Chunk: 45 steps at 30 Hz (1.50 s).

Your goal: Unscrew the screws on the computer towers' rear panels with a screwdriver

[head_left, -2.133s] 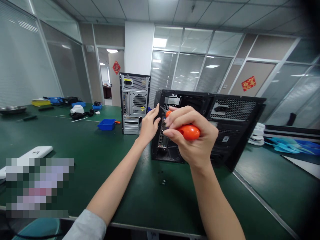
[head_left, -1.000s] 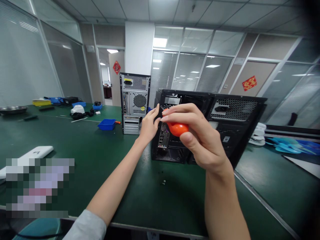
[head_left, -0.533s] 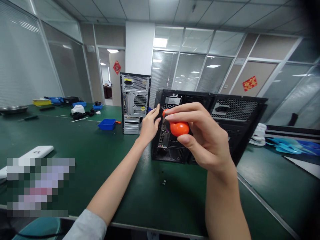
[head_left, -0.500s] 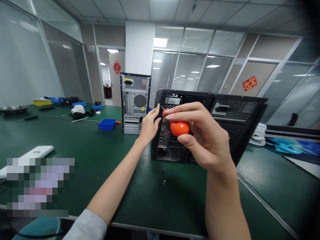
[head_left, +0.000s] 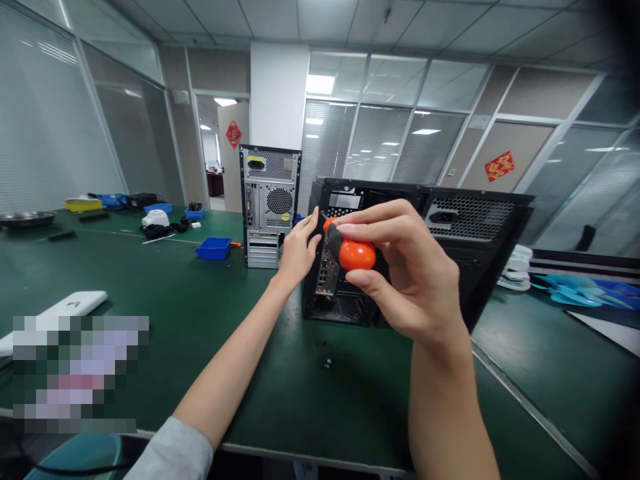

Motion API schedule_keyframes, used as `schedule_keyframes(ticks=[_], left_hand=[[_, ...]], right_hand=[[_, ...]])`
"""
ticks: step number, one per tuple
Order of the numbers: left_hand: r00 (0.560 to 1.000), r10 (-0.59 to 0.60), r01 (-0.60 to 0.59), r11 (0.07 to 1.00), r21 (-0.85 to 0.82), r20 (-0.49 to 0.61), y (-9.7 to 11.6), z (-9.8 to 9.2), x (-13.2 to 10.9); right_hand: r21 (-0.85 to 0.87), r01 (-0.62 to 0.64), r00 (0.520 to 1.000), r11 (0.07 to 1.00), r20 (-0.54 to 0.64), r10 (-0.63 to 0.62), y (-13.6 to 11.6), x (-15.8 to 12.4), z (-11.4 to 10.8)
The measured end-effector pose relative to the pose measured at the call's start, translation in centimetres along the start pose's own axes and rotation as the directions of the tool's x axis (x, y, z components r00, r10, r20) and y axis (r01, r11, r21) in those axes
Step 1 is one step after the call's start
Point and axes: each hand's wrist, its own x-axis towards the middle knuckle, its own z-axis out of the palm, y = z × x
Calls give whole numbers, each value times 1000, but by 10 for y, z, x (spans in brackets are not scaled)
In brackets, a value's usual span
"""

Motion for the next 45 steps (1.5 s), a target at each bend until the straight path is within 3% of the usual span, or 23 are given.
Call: schedule_keyframes(ticks=[23,45], left_hand=[[999,-2,1,1000,-10,-54,3,-3,-1],[993,51,-53,999,-11,-108,-4,1,2]], right_hand=[[-63,29,991,998,-129,-37,0,1,4],[-271,47,976,961,-194,-103,-4,0,5]])
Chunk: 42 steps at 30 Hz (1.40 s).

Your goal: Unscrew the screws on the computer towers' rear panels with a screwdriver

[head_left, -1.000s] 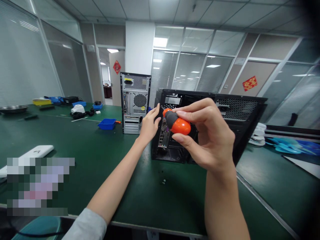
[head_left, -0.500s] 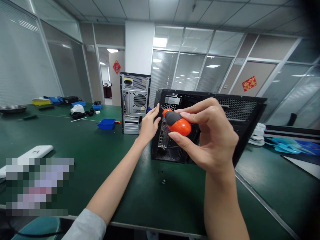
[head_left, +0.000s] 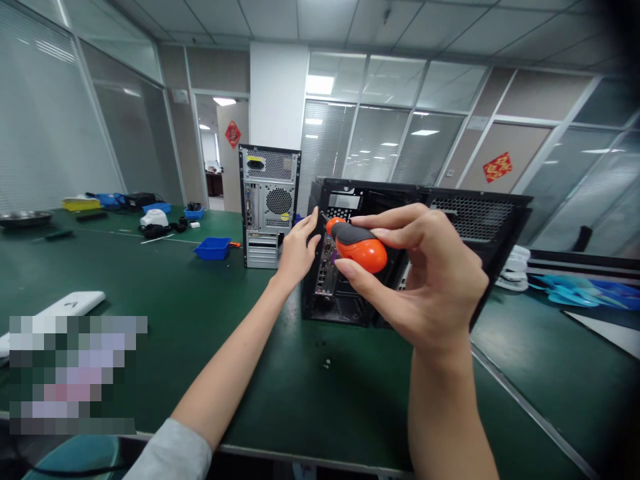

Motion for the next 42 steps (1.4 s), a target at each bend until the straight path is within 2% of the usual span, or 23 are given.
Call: schedule_keyframes(ticks=[9,22,29,42], left_hand=[[1000,-14,14,1000,21,4,-1,1,1],[1000,21,-21,1000,-9,-9,-3,1,-1],[1000,7,-7,1000,10,-7,-2,2,-1],[1000,-8,8,1000,-17,-8,4,0,-5]], right_hand=[[-58,-52,998,997,-31,50,-2,0,-2],[-113,-61,997,992,-56,55,-1,-2,-1],[-159,-118,992,980,-69,108,-4,-1,0],[-138,-95,994,986,-70,85,-4,0,2]])
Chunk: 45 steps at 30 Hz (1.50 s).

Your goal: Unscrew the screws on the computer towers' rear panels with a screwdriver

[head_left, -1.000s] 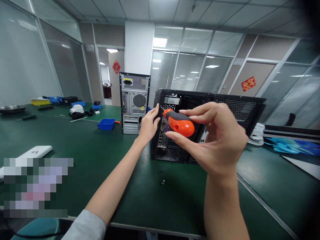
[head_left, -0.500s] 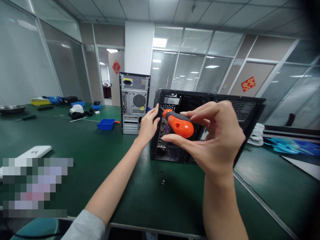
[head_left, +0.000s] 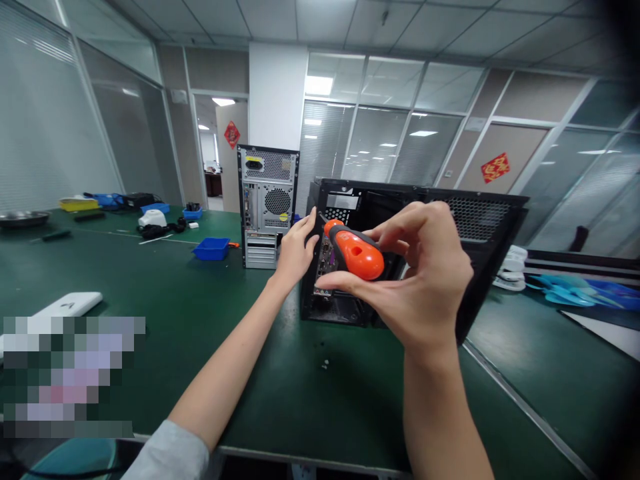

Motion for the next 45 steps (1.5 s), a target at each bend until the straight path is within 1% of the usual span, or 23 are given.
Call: schedule_keyframes(ticks=[8,11,15,23,26,30,34,39,45], left_hand=[[1000,4,-4,1000,8,-4,-3,3,2],[1000,32,-32,999,40,1,0,1,1],[1000,15,-16,998,60,11,5,-2,0],[1000,-7,6,999,35,18,12,-5,-1],[1000,5,-6,999,32,30,9,-4,0],[999,-21,21,1000,-12,25,-3,2,2],[1000,9,-9,1000,-13,12,-13,7,4],[1000,9,-8,1000,-21,13,-14,8,4],[1000,21,-21,999,-24,14,-15,9,3]], right_hand=[[32,23,1000,999,-22,-22,1,-1,2],[-24,55,998,998,12,-55,-1,1,1],[-142,45,999,989,34,-40,-3,2,1],[-143,32,999,989,15,-30,-3,0,4],[-125,20,1000,992,10,-19,-2,0,5],[-121,21,999,992,-34,-26,-2,0,6],[-157,-5,999,988,-49,-3,0,-1,8],[-159,23,998,987,-56,-32,5,-4,10],[-269,30,996,963,-77,-52,5,-5,11]])
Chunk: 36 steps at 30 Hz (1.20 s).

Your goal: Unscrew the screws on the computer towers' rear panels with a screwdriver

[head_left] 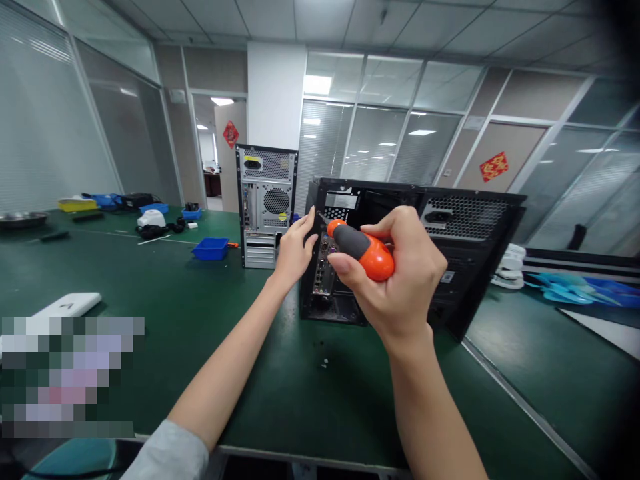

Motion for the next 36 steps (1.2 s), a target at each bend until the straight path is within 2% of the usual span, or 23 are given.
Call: schedule_keyframes(ticks=[8,12,20,26,33,36], left_hand=[[998,-55,56,998,-35,25,12,-5,-1],[997,-80,81,996,-36,25,16,-6,-1],[999,-37,37,999,16,8,18,-8,1],[999,-48,48,999,25,14,20,-9,0],[999,-34,30,993,113,35,20,-8,0],[999,-19,13,990,141,44,21,-9,-1]], right_hand=[[-7,-20,999,1000,-40,20,-1,-3,2],[1,-46,999,999,15,46,-4,-3,0],[18,-101,992,995,72,99,-7,1,-6],[-8,-38,989,999,141,39,-8,4,-12],[236,1,961,972,268,-66,-5,7,-21],[251,-8,957,968,281,-65,-3,8,-21]])
